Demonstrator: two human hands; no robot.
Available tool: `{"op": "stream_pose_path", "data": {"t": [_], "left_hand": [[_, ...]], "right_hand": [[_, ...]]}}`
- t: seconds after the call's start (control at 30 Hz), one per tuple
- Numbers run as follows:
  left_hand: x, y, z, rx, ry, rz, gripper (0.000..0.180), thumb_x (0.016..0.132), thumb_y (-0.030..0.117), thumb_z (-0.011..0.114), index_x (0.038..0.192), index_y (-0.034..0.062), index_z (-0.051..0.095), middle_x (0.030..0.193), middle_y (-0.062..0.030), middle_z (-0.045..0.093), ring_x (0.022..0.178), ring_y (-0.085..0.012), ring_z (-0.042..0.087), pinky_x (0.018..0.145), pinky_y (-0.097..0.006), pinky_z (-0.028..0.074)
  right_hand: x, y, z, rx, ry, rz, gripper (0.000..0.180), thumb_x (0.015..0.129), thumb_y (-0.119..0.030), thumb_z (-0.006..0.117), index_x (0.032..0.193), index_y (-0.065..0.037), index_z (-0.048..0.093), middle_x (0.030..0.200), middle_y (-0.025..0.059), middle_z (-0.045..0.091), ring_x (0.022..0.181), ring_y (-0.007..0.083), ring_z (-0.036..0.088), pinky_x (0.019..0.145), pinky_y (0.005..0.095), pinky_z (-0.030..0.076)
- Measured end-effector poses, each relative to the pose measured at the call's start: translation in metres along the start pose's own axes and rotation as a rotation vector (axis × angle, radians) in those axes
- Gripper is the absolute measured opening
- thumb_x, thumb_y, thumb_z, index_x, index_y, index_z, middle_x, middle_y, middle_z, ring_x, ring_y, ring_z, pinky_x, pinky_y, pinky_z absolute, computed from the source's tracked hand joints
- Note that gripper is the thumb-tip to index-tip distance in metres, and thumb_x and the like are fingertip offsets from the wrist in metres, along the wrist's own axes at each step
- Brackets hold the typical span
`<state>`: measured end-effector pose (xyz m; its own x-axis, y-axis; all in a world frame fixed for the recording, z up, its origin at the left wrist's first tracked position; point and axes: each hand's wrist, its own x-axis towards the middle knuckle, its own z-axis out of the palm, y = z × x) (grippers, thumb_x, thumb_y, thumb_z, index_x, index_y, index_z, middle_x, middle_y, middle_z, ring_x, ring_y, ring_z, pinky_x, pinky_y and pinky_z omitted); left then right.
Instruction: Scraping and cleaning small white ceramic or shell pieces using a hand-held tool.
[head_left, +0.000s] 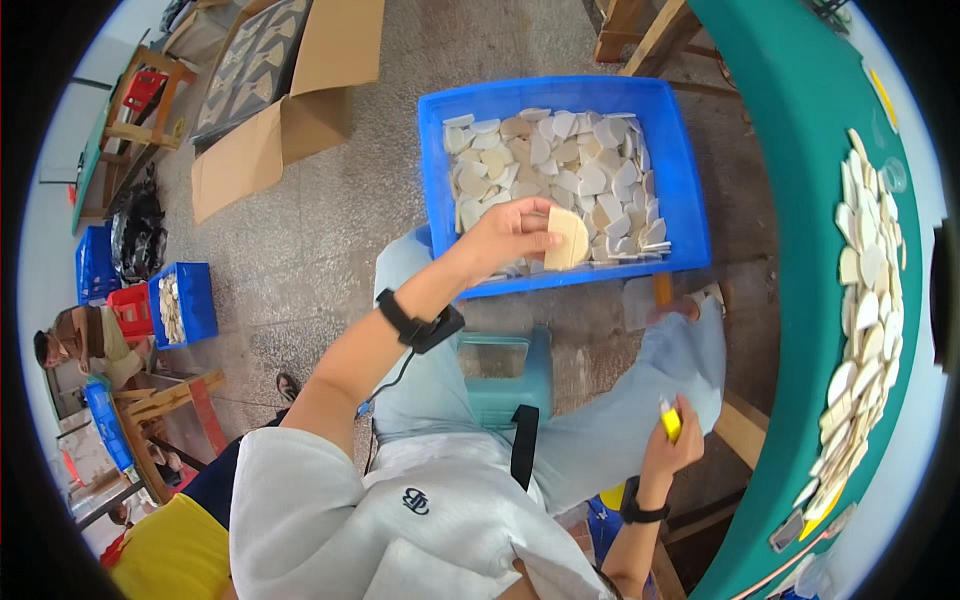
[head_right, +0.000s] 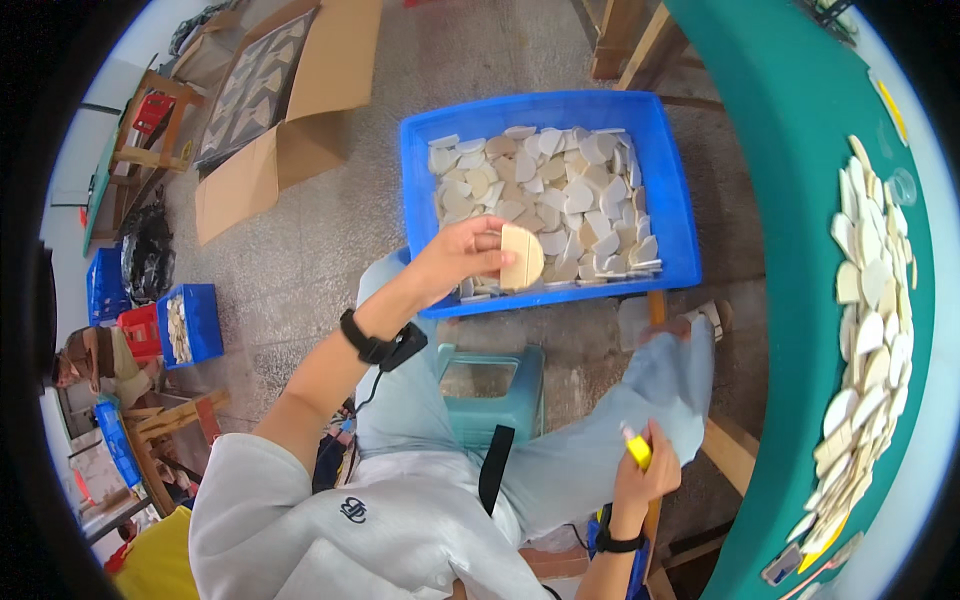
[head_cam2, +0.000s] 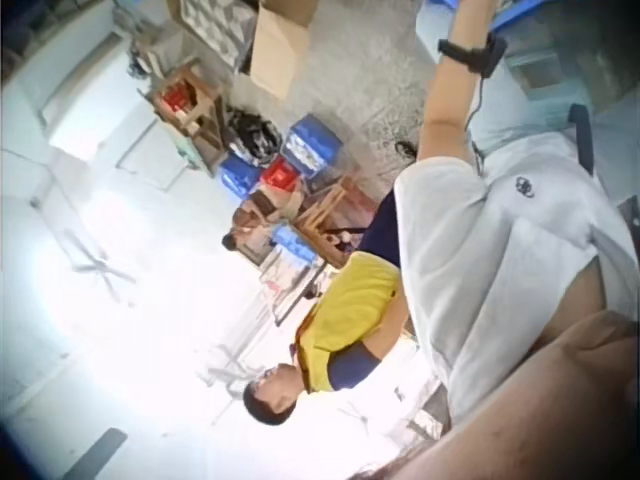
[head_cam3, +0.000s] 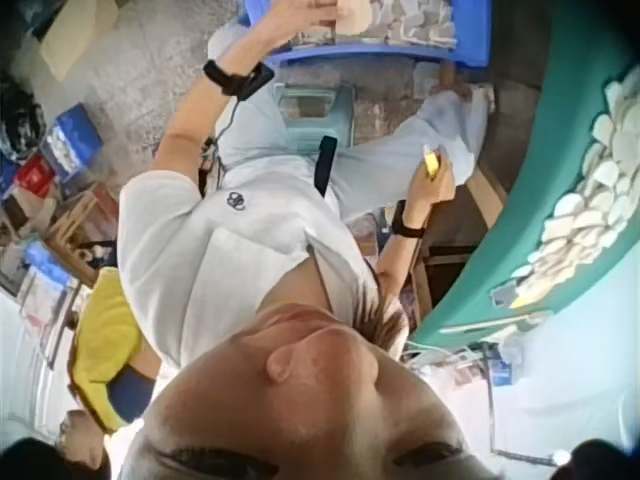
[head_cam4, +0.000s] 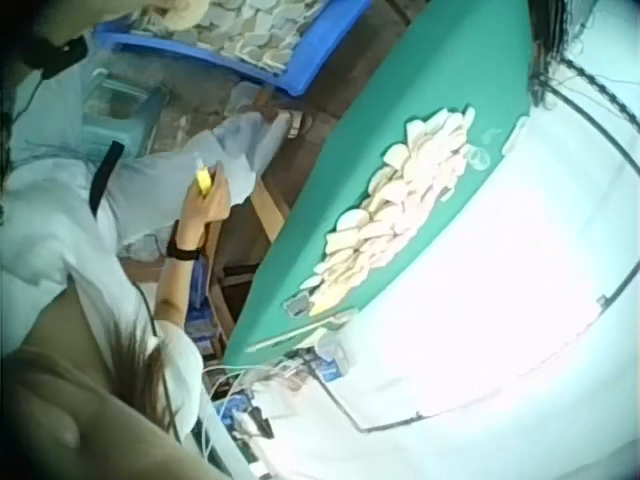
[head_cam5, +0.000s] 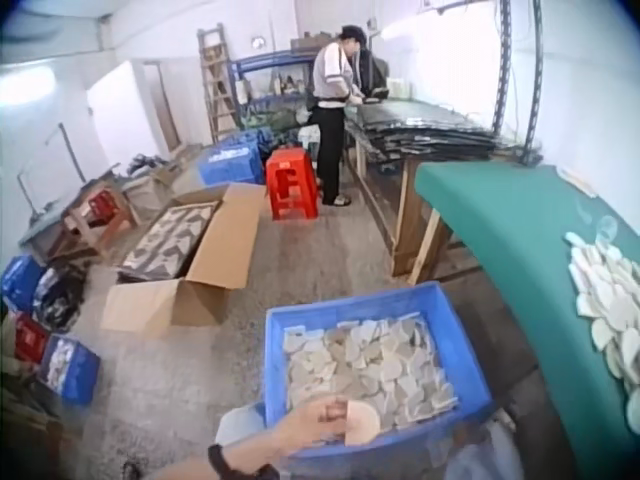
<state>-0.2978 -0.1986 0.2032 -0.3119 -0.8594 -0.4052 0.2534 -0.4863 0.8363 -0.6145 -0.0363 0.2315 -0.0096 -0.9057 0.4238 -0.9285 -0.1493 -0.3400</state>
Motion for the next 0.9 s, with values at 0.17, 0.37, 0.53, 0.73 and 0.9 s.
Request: {"op": "stream_pose_path", "data": {"t": [0.17,0.37,0.53,0.73,0.9], "left_hand": [[-0.106,0.036,0.041,0.047,-0.131,0.112,0.032,0.083,0.008,0.064,0.113,0.0,0.053,0.105,-0.0102,0.062,0.098,-0.0157,0.059,0.086,-0.029,0.049],[-0.169,0.031,0.06,0.005,-0.193,0.158,0.032,0.083,0.004,0.064,0.113,-0.0003,0.054,0.106,-0.0097,0.062,0.099,-0.0157,0.059,0.086,-0.03,0.048],[-0.192,0.019,0.069,-0.005,-0.16,0.239,0.047,0.083,0.006,0.064,0.127,0.0007,0.047,0.125,-0.0117,0.051,0.102,-0.017,0.056,0.084,-0.03,0.048],[-0.198,0.005,0.079,0.02,-0.279,0.483,0.053,0.082,0.012,0.066,0.129,0.0027,0.045,0.137,-0.0134,0.036,0.118,-0.0239,0.045,0.084,-0.033,0.051],[-0.196,-0.002,0.081,0.079,-0.285,0.584,0.043,0.087,0.012,0.059,0.127,0.0022,0.048,0.133,-0.0131,0.04,0.121,-0.0228,0.042,0.084,-0.03,0.051]], "right_hand": [[0.015,-0.049,-0.021,0.436,-0.165,0.459,0.014,0.082,-0.006,0.064,0.094,0.0,0.065,0.071,0.006,0.063,0.057,0.0094,0.053,0.052,0.024,0.041],[0.021,-0.132,-0.04,0.831,-0.277,0.268,0.018,0.081,-0.005,0.066,0.098,0.0,0.064,0.071,0.0003,0.06,0.063,0.0038,0.051,0.056,0.0184,0.04],[0.013,-0.163,-0.038,1.268,-0.481,0.542,0.019,0.084,-0.009,0.064,0.1,-0.001,0.057,0.073,0.0079,0.065,0.05,0.0038,0.047,0.045,0.0179,0.035],[-0.001,-0.17,-0.039,1.745,-0.61,0.886,0.027,0.094,-0.026,0.044,0.094,-0.001,0.054,0.06,0.0029,0.054,0.031,0.0062,0.03,0.034,0.0207,0.021],[-0.006,-0.17,-0.04,2.058,-0.682,0.956,0.026,0.094,-0.025,0.047,0.1,0.0,0.053,0.07,0.0045,0.057,0.035,0.0049,0.03,0.036,0.0196,0.024]]}}
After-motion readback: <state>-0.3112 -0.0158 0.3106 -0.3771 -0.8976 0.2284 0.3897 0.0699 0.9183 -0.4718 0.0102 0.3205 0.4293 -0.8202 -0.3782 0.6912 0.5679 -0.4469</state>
